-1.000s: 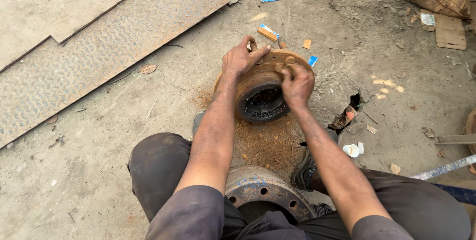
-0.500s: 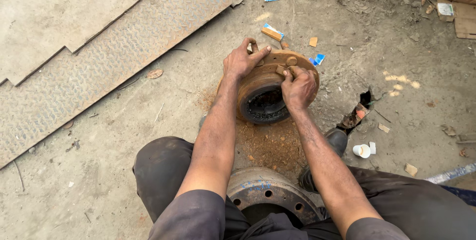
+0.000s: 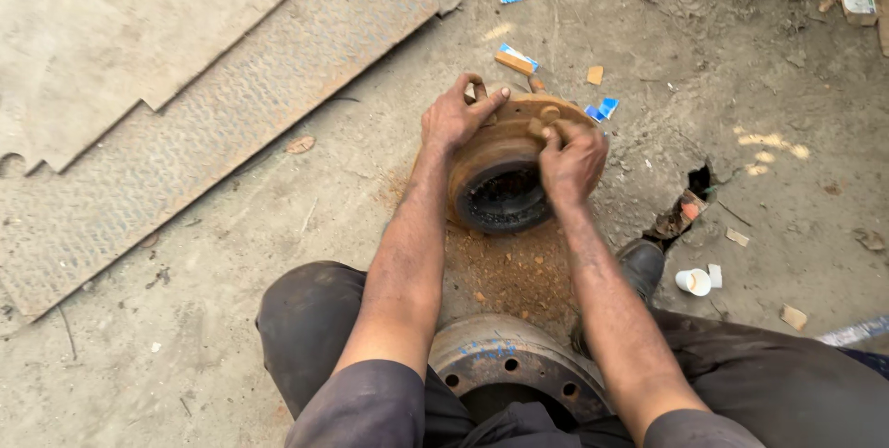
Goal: The person scrubs a circular metal part with a small abrasive block, rotating it to clean different sections. The person sits on the ground while performing the task.
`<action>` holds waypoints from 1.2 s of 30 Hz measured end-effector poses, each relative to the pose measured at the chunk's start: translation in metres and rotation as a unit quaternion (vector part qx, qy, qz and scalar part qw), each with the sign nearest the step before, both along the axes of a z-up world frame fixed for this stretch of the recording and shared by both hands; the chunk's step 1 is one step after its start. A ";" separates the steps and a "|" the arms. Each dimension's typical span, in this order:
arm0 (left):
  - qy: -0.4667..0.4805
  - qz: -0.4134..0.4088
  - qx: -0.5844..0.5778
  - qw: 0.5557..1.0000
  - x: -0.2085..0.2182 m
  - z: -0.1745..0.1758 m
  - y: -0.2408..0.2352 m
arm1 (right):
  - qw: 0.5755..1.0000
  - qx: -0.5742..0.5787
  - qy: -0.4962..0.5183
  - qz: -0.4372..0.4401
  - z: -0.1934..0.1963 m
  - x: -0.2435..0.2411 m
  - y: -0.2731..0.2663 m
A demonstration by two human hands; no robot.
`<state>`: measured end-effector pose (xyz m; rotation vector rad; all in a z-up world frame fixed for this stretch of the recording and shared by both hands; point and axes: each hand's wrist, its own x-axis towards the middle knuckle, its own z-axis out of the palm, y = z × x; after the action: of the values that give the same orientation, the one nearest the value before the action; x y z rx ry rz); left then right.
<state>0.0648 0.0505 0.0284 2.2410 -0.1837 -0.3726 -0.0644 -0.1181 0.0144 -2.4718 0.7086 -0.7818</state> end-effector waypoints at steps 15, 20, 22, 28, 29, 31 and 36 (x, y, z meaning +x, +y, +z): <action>-0.019 0.006 -0.009 1.000 0.000 -0.011 -0.002 | 0.997 -0.009 -0.038 0.062 -0.024 0.011 -0.008; -0.001 0.007 0.007 1.000 0.002 -0.010 -0.005 | 0.996 -0.050 0.002 0.076 -0.019 0.011 0.001; 0.014 0.008 0.000 1.000 0.001 -0.007 -0.004 | 0.995 -0.035 0.012 0.087 -0.012 0.008 0.007; -0.019 0.002 0.007 1.000 -0.001 -0.002 0.002 | 0.985 -0.092 -0.043 0.141 -0.018 0.013 0.038; -0.003 0.004 0.016 1.000 0.000 -0.001 0.000 | 0.990 -0.062 -0.035 0.126 -0.021 0.014 0.034; 0.004 0.006 0.013 1.000 0.001 -0.001 0.000 | 0.996 -0.020 -0.014 0.082 -0.023 0.014 0.017; 0.002 0.011 0.017 1.000 -0.001 -0.002 -0.003 | 0.997 -0.040 -0.015 0.058 -0.033 0.010 -0.012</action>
<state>0.0636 0.0480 0.0265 2.2736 -0.1514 -0.3717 -0.0540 -0.1301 -0.0189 -2.5401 0.5281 -0.8164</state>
